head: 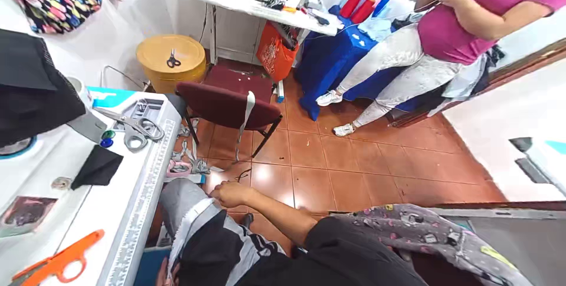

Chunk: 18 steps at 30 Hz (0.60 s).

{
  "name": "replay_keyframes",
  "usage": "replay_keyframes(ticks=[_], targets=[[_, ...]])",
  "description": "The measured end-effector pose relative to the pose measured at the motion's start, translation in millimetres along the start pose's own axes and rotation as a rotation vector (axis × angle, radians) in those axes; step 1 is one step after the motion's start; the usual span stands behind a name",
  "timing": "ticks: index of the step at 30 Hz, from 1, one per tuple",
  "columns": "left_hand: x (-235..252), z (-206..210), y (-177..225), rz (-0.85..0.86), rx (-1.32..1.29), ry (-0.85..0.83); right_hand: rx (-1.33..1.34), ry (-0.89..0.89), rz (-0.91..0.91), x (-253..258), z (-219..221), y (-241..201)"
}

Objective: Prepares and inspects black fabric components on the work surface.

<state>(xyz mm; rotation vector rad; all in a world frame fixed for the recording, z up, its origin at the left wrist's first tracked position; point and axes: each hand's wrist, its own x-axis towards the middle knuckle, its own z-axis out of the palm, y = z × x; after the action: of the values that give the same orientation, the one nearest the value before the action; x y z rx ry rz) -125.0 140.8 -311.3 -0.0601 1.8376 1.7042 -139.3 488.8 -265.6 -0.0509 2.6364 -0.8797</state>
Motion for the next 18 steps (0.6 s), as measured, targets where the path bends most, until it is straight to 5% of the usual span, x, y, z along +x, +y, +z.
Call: replay_keyframes(ticks=[2,4,9,13,18], targets=[[0,19,8,0.137,-0.026,-0.050,0.194,0.055,-0.061,-1,-6,-1],[1,29,13,0.228,0.254,-0.021,0.398,0.149,-0.156,-1,-2,-9],[-41,49,20,0.184,0.616,-0.005,0.090,0.255,-0.266,-31,54,-46],[-86,48,10,0.121,0.664,-0.154,0.050,0.073,-0.257,-83,79,-47],[-118,28,17,0.120,0.752,0.015,-0.001,-0.176,-0.269,-97,48,-58]])
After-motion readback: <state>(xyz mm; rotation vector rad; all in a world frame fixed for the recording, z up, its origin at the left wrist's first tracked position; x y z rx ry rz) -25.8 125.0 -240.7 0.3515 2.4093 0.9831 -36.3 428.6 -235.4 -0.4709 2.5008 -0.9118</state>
